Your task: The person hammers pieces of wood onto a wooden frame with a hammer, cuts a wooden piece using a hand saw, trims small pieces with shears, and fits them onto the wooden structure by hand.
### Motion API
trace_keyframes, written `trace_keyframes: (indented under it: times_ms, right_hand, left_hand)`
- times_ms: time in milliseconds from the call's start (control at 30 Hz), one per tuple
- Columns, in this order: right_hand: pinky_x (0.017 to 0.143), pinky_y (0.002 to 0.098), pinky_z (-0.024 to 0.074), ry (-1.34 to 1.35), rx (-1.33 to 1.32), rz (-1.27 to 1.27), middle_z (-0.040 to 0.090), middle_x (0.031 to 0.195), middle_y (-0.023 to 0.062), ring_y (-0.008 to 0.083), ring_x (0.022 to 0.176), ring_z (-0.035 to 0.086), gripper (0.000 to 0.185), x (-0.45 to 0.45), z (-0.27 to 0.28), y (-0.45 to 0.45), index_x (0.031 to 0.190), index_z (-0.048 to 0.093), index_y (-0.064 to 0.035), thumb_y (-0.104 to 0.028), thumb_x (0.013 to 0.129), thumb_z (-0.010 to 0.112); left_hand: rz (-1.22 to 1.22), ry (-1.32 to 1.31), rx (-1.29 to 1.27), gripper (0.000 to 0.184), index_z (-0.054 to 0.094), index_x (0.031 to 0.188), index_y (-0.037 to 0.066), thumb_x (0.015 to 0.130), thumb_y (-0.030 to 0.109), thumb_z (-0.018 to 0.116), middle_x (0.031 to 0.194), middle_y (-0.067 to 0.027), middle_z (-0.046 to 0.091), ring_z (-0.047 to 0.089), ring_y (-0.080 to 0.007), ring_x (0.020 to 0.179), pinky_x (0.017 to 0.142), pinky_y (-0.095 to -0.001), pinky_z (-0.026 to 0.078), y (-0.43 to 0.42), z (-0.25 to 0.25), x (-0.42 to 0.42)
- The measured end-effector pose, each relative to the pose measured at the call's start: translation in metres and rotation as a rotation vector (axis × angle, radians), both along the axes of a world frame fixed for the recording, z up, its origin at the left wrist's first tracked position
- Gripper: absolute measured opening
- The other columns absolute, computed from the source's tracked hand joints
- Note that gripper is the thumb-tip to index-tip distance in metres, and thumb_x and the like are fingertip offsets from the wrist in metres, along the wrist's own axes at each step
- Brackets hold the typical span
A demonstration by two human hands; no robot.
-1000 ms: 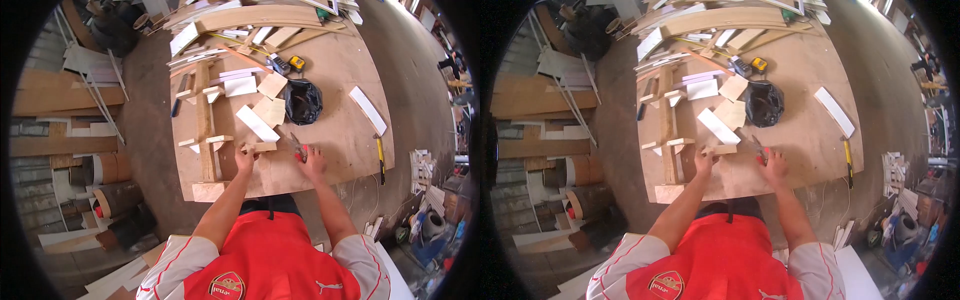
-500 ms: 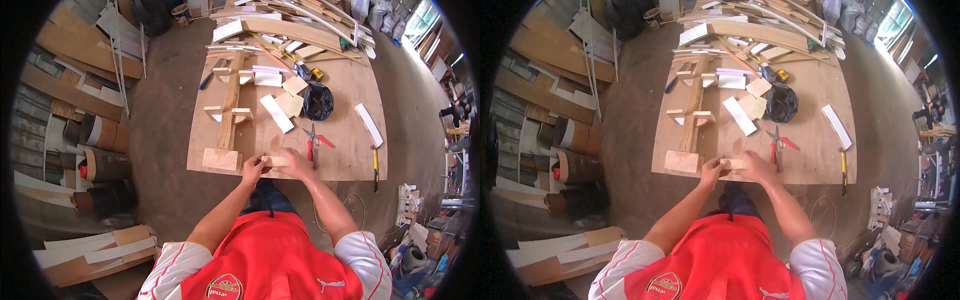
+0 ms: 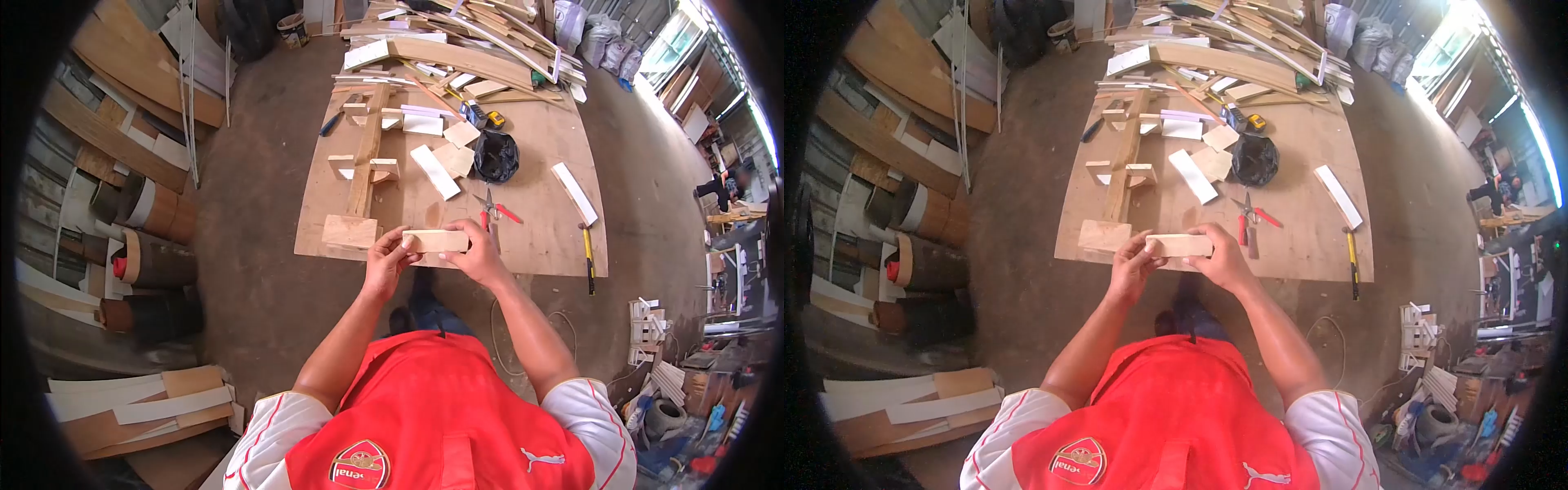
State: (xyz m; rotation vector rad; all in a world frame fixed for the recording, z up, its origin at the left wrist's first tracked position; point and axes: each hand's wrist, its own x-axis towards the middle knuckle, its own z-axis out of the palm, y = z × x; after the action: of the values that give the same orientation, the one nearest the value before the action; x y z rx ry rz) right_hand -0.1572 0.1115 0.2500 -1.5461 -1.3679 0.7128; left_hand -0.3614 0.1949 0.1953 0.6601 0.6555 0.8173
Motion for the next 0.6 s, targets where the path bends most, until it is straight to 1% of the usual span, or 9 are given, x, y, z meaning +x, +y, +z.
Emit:
trace_keyframes:
  times_ms: [67, 100, 167, 200, 267, 300, 400, 500, 600]
  right_hand:
    - [0.087, 0.0380, 0.0531, -0.142, 0.085, -0.031, 0.065, 0.103, 0.0144, 0.0319, 0.098, 0.067, 0.042, -0.004, 0.018, -0.012, 0.111, 0.062, -0.0007, -0.002, 0.074, 0.082]
    - [0.085, 0.0392, 0.0535, -0.211, 0.126, -0.045, 0.065, 0.103, 0.0161, 0.0343, 0.096, 0.067, 0.039, -0.005, 0.024, -0.017, 0.108, 0.062, 0.0000, -0.001, 0.075, 0.081]
    - [0.083, 0.0418, 0.0524, -0.207, 0.157, -0.048, 0.064, 0.101, 0.0160, 0.0349, 0.095, 0.066, 0.033, -0.002, 0.023, -0.027, 0.101, 0.059, -0.0009, 0.002, 0.074, 0.078]
    - [0.082, 0.0430, 0.0519, -0.202, 0.173, -0.048, 0.064, 0.100, 0.0160, 0.0351, 0.094, 0.065, 0.031, 0.000, 0.021, -0.031, 0.098, 0.058, -0.0014, 0.004, 0.074, 0.077]
    - [0.082, 0.0450, 0.0503, -0.267, 0.286, -0.075, 0.063, 0.099, 0.0149, 0.0351, 0.096, 0.063, 0.030, 0.005, 0.016, -0.041, 0.094, 0.057, -0.0027, 0.006, 0.072, 0.075]
    - [0.082, 0.0459, 0.0496, -0.302, 0.345, -0.091, 0.063, 0.098, 0.0143, 0.0351, 0.097, 0.062, 0.030, 0.008, 0.015, -0.045, 0.093, 0.056, -0.0033, 0.008, 0.071, 0.074]
    - [0.086, 0.0429, 0.0525, -0.411, 0.498, -0.101, 0.062, 0.105, 0.0161, 0.0345, 0.102, 0.063, 0.035, 0.022, 0.023, -0.062, 0.097, 0.057, -0.0030, 0.010, 0.067, 0.071]
    - [0.091, 0.0434, 0.0519, -0.371, 0.490, -0.001, 0.062, 0.112, 0.0177, 0.0350, 0.108, 0.062, 0.035, 0.045, 0.049, -0.095, 0.104, 0.061, -0.0023, 0.006, 0.072, 0.070]
    - [0.097, 0.0445, 0.0501, -0.333, 0.493, -0.002, 0.061, 0.121, 0.0202, 0.0368, 0.117, 0.059, 0.041, 0.085, 0.063, -0.138, 0.117, 0.063, -0.0018, 0.000, 0.077, 0.070]
  left_hand:
    - [-0.024, -0.073, 0.045, 0.032, 0.064, 0.129, 0.000, 0.102, 0.018, 0.067, 0.112, -0.0084, 0.070, 0.070, -0.0152, 0.093, 0.085, -0.0331, 0.061, -0.008, 0.008, 0.001]
    - [-0.047, -0.059, 0.061, 0.032, 0.064, 0.129, 0.000, 0.102, 0.019, 0.066, 0.110, -0.0082, 0.071, 0.070, -0.0152, 0.093, 0.084, -0.0331, 0.061, -0.012, 0.008, 0.001]
    - [-0.087, -0.025, 0.093, 0.033, 0.064, 0.128, 0.000, 0.103, 0.022, 0.066, 0.107, -0.0078, 0.072, 0.070, -0.0151, 0.092, 0.083, -0.0329, 0.060, -0.019, 0.005, 0.000]
    - [-0.146, 0.022, 0.092, 0.035, 0.064, 0.128, -0.001, 0.103, 0.024, 0.065, 0.107, -0.0091, 0.072, 0.070, -0.0171, 0.094, 0.085, -0.0347, 0.060, -0.024, 0.013, 0.001]
    - [-0.263, 0.118, 0.088, 0.040, 0.063, 0.129, -0.003, 0.104, 0.028, 0.063, 0.109, -0.0116, 0.072, 0.071, -0.0210, 0.096, 0.087, -0.0381, 0.060, -0.036, 0.036, 0.001]
    - [-0.301, 0.107, 0.043, 0.039, 0.063, 0.129, -0.004, 0.101, 0.023, 0.067, 0.108, -0.0120, 0.072, 0.071, -0.0209, 0.092, 0.085, -0.0366, 0.059, -0.042, 0.042, 0.003]
    - [-0.253, 0.086, 0.044, 0.037, 0.065, 0.129, -0.004, 0.097, 0.015, 0.072, 0.104, -0.0088, 0.073, 0.069, -0.0148, 0.085, 0.081, -0.0313, 0.059, -0.068, 0.060, 0.019]
    - [-0.295, 0.035, 0.086, 0.042, 0.063, 0.132, -0.004, 0.095, 0.012, 0.074, 0.105, -0.0092, 0.073, 0.069, -0.0158, 0.087, 0.083, -0.0309, 0.058, -0.086, 0.057, 0.043]
    - [-0.313, 0.012, 0.150, 0.041, 0.064, 0.131, -0.003, 0.094, 0.010, 0.075, 0.108, -0.0097, 0.074, 0.070, -0.0161, 0.090, 0.084, -0.0309, 0.058, -0.116, 0.053, 0.087]
